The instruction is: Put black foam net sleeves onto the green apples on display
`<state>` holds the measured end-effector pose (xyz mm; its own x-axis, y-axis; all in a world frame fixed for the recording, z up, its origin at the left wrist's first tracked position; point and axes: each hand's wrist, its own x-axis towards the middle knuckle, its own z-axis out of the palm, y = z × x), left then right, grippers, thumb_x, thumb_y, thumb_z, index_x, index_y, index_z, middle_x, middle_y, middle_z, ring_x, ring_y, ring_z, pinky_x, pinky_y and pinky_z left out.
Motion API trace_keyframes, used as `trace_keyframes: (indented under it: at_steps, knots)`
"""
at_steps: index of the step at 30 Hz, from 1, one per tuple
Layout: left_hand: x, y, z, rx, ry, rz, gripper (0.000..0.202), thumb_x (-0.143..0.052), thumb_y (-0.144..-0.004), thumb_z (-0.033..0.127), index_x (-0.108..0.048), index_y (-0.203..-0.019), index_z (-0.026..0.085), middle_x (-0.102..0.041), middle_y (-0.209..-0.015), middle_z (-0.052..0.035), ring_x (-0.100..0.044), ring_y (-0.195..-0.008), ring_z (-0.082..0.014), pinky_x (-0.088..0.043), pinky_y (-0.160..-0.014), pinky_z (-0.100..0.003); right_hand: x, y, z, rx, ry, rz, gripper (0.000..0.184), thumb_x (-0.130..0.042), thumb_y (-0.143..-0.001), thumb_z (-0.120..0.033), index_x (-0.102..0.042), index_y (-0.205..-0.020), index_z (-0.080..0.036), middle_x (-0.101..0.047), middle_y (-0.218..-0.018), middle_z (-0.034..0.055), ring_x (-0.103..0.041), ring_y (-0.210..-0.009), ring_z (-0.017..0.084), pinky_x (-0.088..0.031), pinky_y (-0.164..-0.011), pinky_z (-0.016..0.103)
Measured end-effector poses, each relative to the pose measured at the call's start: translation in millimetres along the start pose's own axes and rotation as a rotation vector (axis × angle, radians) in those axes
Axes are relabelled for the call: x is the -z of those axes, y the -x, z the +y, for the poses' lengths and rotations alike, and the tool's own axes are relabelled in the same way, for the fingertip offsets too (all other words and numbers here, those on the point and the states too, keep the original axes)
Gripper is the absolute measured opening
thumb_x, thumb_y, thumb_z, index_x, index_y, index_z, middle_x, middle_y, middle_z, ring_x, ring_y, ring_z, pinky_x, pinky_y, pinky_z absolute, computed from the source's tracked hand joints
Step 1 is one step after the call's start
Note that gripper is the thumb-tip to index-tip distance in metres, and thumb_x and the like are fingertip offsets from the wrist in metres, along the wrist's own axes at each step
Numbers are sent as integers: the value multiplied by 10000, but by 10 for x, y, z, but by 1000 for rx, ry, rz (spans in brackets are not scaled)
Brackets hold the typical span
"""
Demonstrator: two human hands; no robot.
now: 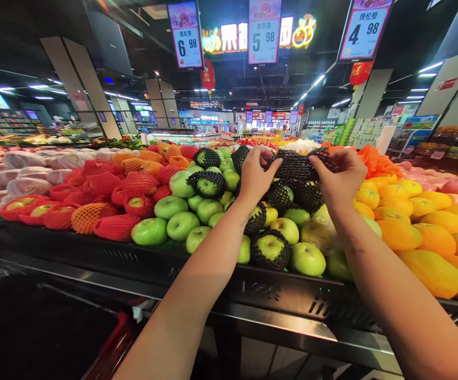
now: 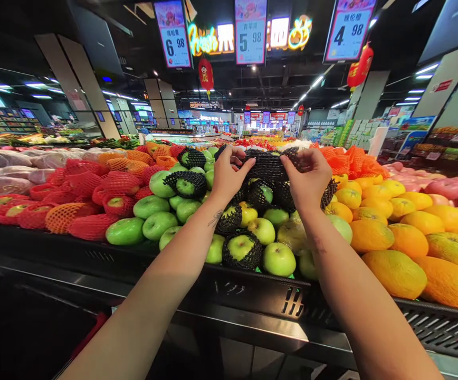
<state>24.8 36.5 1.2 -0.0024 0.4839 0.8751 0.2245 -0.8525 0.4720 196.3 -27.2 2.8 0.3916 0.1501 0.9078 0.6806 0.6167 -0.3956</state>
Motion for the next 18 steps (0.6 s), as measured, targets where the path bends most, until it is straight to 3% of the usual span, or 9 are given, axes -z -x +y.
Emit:
trace_keyframes:
  at_steps: [4,7,13,15,18]
  knots:
    - [-24,22,22,-7,-12,-117,182,-737,-836,267,-567,-819,203,-652,-862,-13,-579,-780,-137,-481,-720,-269,-54,12,-66,-70,-264,-70,379,-748,-802,-471,-478,-690,-229,-462,-655,-46,-460,-592,127,-400,-582,277]
    - [-26,17,23,-1,-22,-157,151,-719,-844,213,-569,-823,199,-659,-875,-17,-590,-814,-148,-484,-776,-289,-73,11,-87,-224,-417,-152,431,-764,-768,-518,-470,-655,-224,-469,-646,-44,-458,-583,115,-387,-553,254]
    - [10,-21,7,-19,-74,34,158,-648,-889,171,-518,-808,208,-622,-875,-30,-570,-855,-161,-459,-820,-296,-21,-11,-198,-732,-720,-469,293,-720,-666,-474,-593,-724,-217,-556,-668,-14,-430,-504,116,-274,-407,232]
    - [7,-22,4,10,-39,54,156,-603,-923,195,-483,-826,216,-606,-834,-12,-559,-788,-143,-454,-782,-278,-12,2,-240,-797,-782,-577,239,-708,-593,-384,-591,-699,-205,-544,-655,-19,-412,-495,100,-248,-401,218]
    - [-11,-12,8,19,21,26,166,-535,-967,239,-430,-839,230,-579,-795,10,-540,-732,-129,-445,-746,-265,-31,44,-253,-742,-663,-638,208,-727,-543,-277,-572,-648,-185,-512,-596,-35,-393,-485,73,-211,-406,194]
